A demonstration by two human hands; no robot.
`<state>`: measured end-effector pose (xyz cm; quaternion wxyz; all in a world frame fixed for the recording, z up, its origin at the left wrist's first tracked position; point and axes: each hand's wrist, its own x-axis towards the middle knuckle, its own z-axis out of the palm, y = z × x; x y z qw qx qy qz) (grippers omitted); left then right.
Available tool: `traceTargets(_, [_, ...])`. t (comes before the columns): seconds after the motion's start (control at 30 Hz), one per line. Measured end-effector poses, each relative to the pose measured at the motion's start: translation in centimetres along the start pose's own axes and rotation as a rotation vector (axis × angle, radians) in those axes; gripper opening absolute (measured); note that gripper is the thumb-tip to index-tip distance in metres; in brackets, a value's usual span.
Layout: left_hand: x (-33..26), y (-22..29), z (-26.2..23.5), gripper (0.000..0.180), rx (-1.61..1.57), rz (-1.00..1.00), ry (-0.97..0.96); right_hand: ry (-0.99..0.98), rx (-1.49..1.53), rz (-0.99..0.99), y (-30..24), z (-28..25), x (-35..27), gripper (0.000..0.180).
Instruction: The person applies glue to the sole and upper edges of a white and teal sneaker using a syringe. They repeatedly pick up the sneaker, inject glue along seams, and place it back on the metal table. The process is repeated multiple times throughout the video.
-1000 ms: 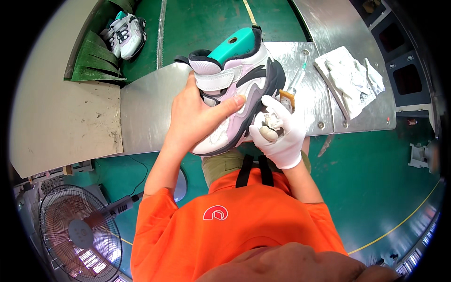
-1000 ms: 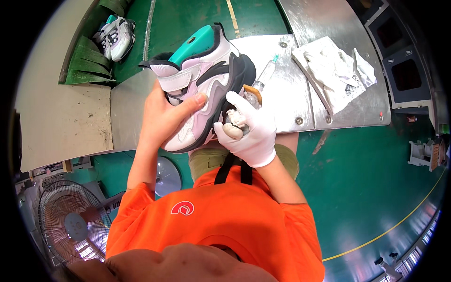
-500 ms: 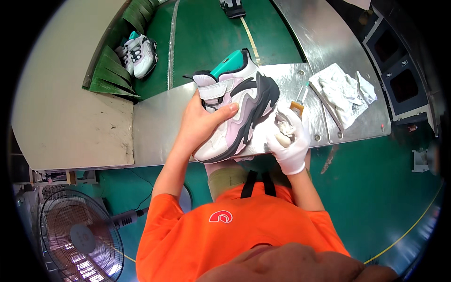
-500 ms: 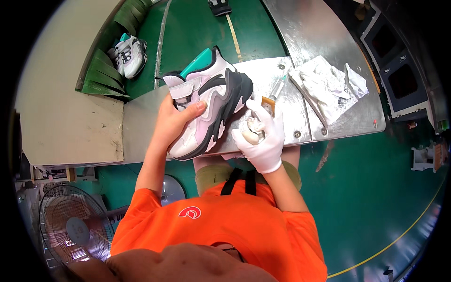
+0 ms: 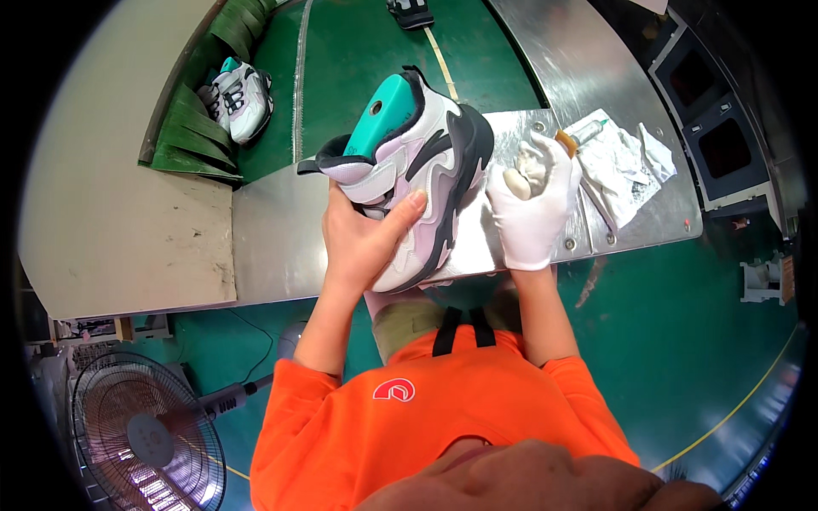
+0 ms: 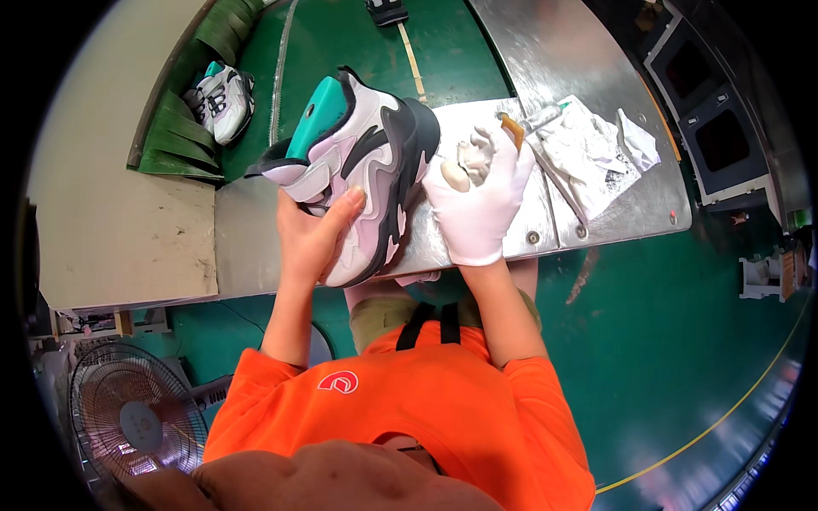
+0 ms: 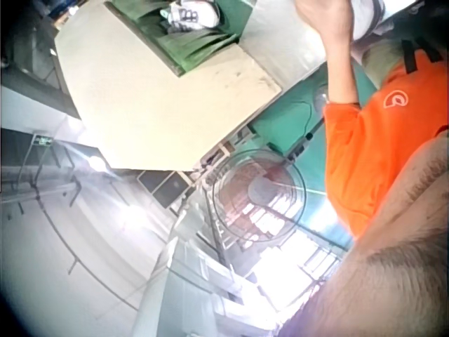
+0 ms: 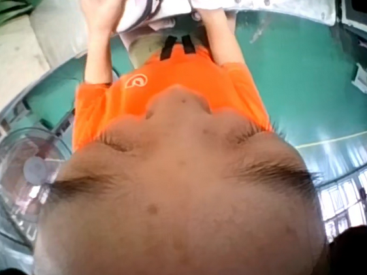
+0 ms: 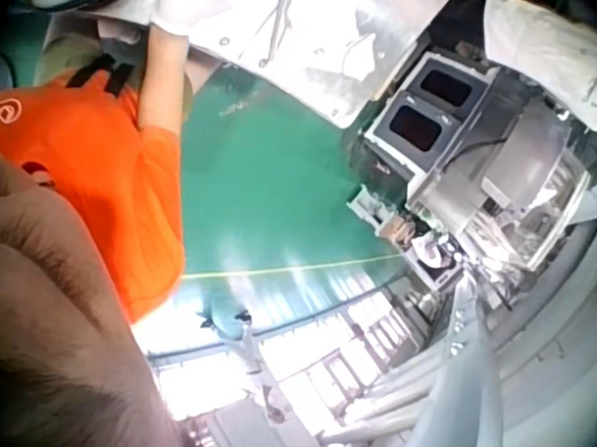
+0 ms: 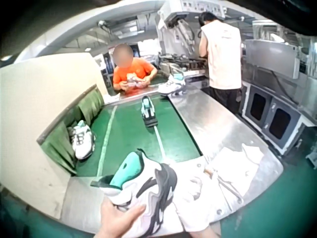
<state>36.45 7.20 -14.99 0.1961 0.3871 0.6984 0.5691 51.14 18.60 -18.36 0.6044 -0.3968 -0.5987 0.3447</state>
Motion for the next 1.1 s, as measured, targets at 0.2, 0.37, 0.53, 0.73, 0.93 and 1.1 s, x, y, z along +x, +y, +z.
traceTargets(0.2, [-0.7, 0.1, 0.3, 0.061, -0.072, 0.075, 0.022, -0.168, 0.589, 0.586, -1.2, 0.3, 0.0, 0.049])
traceTargets(0.37, [-0.8, 0.2, 1.3, 0.071, -0.198, 0.08, 0.09, -0.094, 0.703, 0.591, -1.8, 1.2, -1.3, 0.047])
traceTargets(0.53, [-0.7, 0.5, 2.4, 0.071, -0.232, 0.144, 0.124, -0.004, 0.653, 0.522, -2.1, 1.9, -1.4, 0.048])
traceTargets(0.73, [-0.7, 0.1, 2.5, 0.071, -0.163, 0.158, 0.148, 0.055, 0.653, 0.513, -2.4, 2.4, -1.5, 0.049])
traceTargets(0.93, [-0.4, -0.2, 2.9, 0.073, -0.067, 0.217, 0.173, 0.086, 0.603, 0.474, -2.4, 2.5, -1.2, 0.05])
traceTargets(1.1, [-0.3, 0.2, 3.0, 0.073, -0.007, 0.232, 0.19, 0.102, 0.615, 0.456, -2.4, 2.6, -1.1, 0.051])
